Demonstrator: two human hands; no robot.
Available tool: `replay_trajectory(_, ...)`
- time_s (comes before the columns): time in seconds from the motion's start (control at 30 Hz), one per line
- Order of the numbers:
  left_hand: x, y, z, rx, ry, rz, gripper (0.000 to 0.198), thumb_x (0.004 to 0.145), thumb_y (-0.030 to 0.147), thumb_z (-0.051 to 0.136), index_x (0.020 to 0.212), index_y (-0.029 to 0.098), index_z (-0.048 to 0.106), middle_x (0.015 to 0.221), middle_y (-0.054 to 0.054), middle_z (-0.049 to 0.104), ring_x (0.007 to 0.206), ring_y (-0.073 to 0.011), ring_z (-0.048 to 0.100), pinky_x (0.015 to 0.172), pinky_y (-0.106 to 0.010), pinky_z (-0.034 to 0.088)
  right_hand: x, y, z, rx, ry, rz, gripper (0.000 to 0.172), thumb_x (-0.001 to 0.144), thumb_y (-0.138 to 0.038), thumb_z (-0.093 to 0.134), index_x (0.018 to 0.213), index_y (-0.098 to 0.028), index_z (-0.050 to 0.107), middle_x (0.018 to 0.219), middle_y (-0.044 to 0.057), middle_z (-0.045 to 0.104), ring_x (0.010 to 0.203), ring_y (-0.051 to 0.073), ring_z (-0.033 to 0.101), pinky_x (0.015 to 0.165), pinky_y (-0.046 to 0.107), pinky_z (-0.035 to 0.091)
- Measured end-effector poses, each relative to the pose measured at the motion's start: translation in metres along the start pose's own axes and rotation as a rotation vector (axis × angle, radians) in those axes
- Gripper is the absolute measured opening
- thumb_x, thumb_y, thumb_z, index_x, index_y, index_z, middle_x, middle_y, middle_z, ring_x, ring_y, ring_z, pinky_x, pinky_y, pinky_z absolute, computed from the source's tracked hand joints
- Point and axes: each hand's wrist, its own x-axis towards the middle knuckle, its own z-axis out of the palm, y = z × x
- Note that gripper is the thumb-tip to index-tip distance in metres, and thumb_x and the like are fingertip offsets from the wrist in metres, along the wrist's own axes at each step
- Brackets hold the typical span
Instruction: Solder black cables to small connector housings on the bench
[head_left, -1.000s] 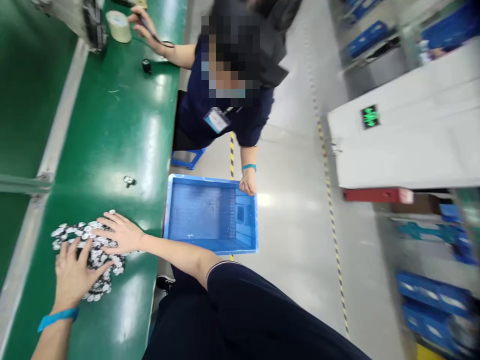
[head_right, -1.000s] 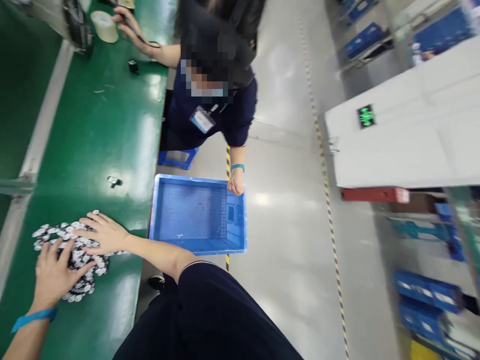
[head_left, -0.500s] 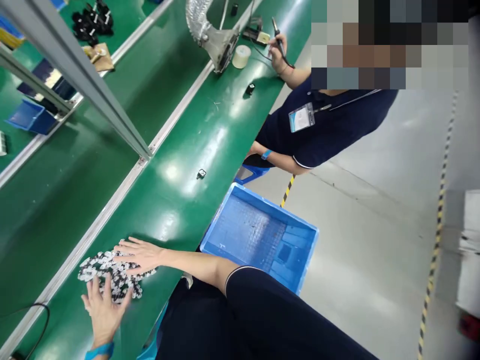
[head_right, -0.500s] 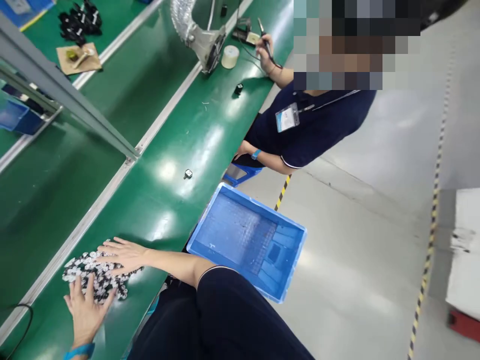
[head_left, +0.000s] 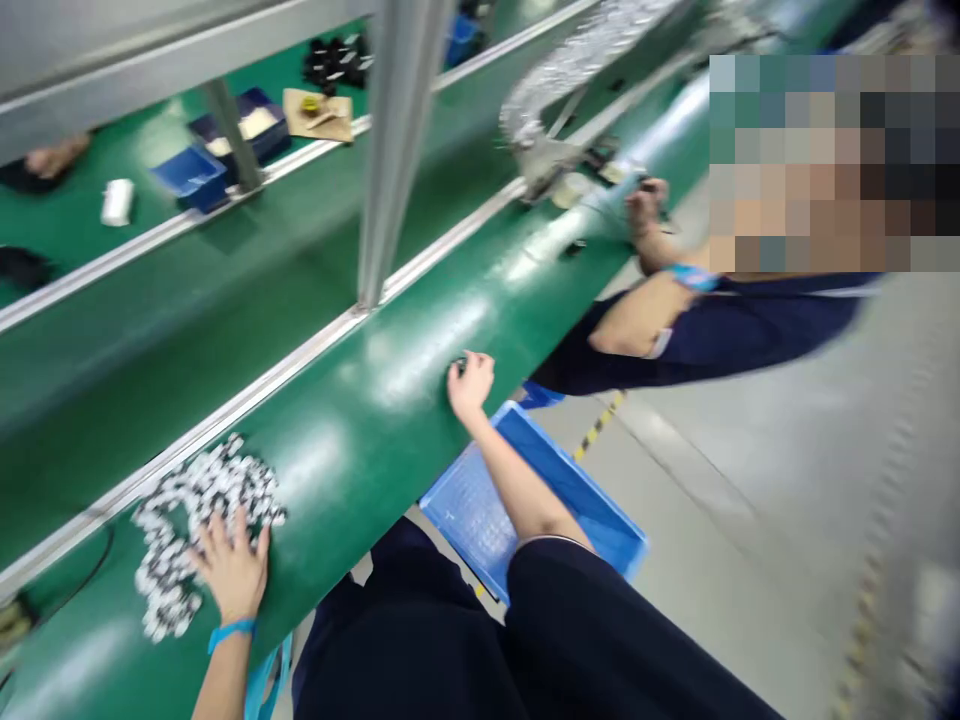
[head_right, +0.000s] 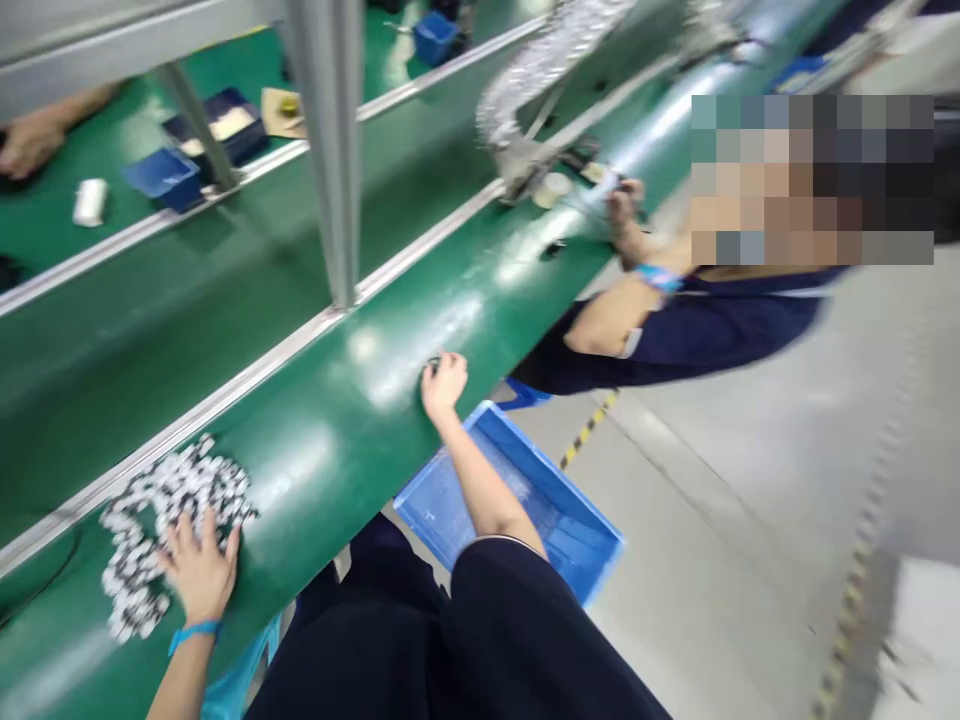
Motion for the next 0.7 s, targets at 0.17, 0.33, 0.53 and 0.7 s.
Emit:
replay_trajectory(0.17,-0.003,0.001,-0.015,0.053,-0.035,-0.108,0.058,0.1,0.037,0.048,0.154,0.016,0.04,0.168,-0.019,0.015,0.156,-0.0377,0.007,0.123,-0.068,0.009,0.044,0.033,0.01,0.16,0.071,0.082,0.051,0.102,-0.034,0.035,0.136,0.002,0.049,0.145,0.034,0.031,0.134,0.041,0.031,0.108,0.06,0.023)
replay_trajectory(0.33,-0.092,0.01,-0.02,-0.084,-0.196,-0.097,0.054,0.1,0.025,0.042,0.153,0.015,0.039,0.167,-0.018,0.019,0.157,-0.0344,0.008,0.125,-0.068,0.012,0.024,0.0,0.057,0.206,0.055,-0.178,0.065,0.097,-0.042,0.04,0.149,-0.003,0.044,0.16,0.03,0.021,0.147,0.05,0.018,0.114,0.067,0.01)
replay_trajectory(0.53,-0.224,0.021,-0.038,-0.13,-0.326,-0.192,0.052,0.097,0.025,0.04,0.148,0.029,0.048,0.162,-0.008,0.034,0.153,-0.0278,0.028,0.127,-0.057,0.029,-0.184,-0.099,0.087,0.271,-0.391,-0.534,0.07,0.097,-0.043,0.03,0.147,0.003,0.046,0.153,0.034,0.034,0.148,0.04,0.028,0.118,0.059,0.023)
replay_trajectory(0.7,-0.292,-0.031,-0.049,-0.096,-0.255,-0.443,0.053,0.099,0.029,0.031,0.151,0.026,0.044,0.163,-0.015,0.03,0.149,-0.0276,0.036,0.122,-0.045,0.04,-0.332,-0.123,0.077,0.259,-0.542,-0.704,0.063,0.097,-0.041,0.032,0.142,-0.001,0.052,0.154,0.028,0.041,0.15,0.041,0.027,0.118,0.068,0.023)
